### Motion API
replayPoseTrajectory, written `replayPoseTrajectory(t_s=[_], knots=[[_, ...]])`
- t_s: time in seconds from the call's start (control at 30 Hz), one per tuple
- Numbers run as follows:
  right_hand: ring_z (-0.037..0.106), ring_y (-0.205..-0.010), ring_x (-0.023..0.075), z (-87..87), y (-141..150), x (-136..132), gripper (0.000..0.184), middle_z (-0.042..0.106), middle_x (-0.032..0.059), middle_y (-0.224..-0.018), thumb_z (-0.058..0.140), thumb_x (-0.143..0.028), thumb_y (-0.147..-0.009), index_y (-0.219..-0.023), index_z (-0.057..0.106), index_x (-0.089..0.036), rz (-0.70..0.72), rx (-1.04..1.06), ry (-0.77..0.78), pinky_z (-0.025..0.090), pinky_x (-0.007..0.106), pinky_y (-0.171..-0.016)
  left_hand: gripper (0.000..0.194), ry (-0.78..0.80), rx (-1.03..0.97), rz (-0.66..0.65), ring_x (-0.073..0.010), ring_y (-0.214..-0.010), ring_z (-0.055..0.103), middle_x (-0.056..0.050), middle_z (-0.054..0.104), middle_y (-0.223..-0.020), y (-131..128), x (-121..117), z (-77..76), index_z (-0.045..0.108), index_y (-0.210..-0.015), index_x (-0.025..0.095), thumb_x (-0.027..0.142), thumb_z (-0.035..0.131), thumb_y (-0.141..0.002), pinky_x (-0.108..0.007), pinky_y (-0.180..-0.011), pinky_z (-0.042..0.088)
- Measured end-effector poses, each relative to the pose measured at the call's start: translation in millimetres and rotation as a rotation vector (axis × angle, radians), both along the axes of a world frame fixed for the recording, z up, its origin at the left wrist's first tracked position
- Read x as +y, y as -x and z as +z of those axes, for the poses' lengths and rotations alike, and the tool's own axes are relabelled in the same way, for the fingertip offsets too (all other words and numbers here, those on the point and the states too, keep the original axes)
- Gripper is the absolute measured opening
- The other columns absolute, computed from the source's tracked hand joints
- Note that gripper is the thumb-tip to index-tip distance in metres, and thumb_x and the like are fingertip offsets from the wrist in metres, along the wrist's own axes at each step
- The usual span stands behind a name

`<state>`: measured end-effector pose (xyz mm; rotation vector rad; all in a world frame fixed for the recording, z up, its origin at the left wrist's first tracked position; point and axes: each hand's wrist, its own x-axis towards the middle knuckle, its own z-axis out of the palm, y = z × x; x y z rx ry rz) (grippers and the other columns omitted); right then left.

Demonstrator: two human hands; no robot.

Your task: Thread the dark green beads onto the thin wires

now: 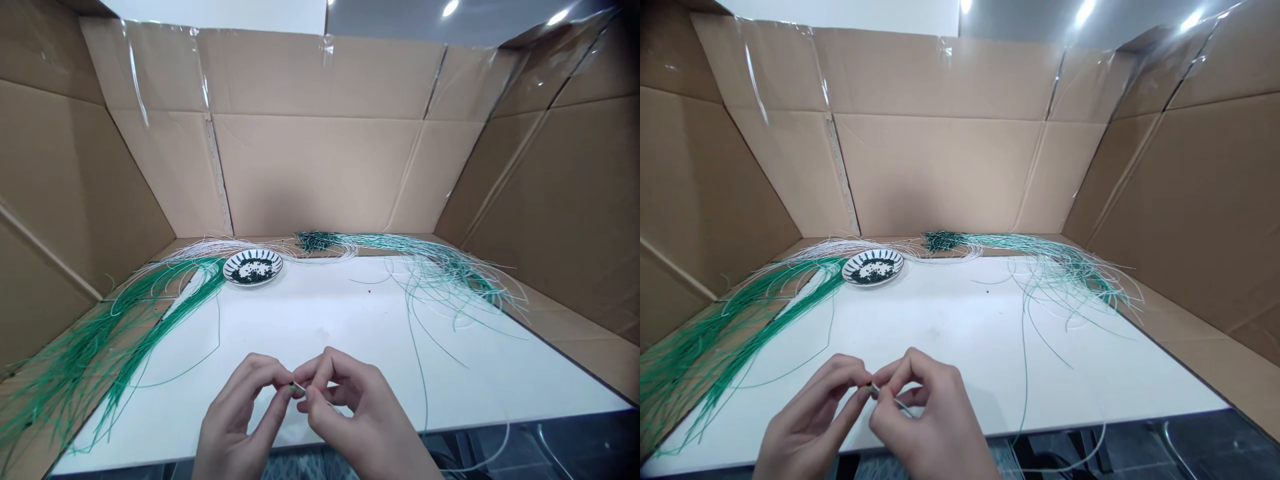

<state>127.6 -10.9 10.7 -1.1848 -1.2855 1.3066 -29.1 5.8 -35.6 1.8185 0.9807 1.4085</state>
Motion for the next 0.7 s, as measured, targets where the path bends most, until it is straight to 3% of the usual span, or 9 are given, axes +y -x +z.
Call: replayPoseTrajectory(t_s=[0.17, 0.43, 0.7], knots=[[0.07, -0.081, 0.0271, -0.2, -3.9, 1.3, 0.01, 0.076, 0.0136, -0.098, 0.059, -0.025, -0.072, -0.066, 0.052, -0.022, 0.01, 0.031, 0.027, 0.051, 0.046, -0.084, 0.019, 0.092, -0.141, -0.018, -0.0116, -0.079, 0.061, 0.005, 0.064, -0.082, -4.1, -0.7, 0.2, 0.071, -0.084, 0.031, 0.013, 0.065, -0.087, -0.013, -0.071, 0.049], [0.071, -0.083, 0.0284, 1.4, -3.8, -0.4, 0.012, 0.077, 0.0159, -0.097, 0.059, -0.024, -0.072, -0.065, 0.05, -0.023, 0.004, 0.033, 0.013, 0.052, 0.048, -0.086, 0.019, 0.088, -0.087, -0.045, -0.0128, -0.08, 0.063, 0.003, 0.065, -0.083, -0.1, 1.5, 2.4, 0.071, -0.087, 0.032, 0.014, 0.064, -0.089, -0.014, -0.071, 0.051], [0.071, -0.083, 0.028, 2.6, -1.4, -3.3, 0.01, 0.077, 0.0142, -0.095, 0.059, -0.022, -0.07, -0.064, 0.05, -0.023, -0.005, 0.047, -0.01, 0.054, 0.047, -0.084, 0.011, 0.18, -0.218, -0.096, -0.0135, -0.076, 0.06, 0.002, 0.063, -0.079, 1.5, -0.2, 2.3, 0.073, -0.082, 0.03, 0.021, 0.07, -0.087, -0.015, -0.068, 0.05]])
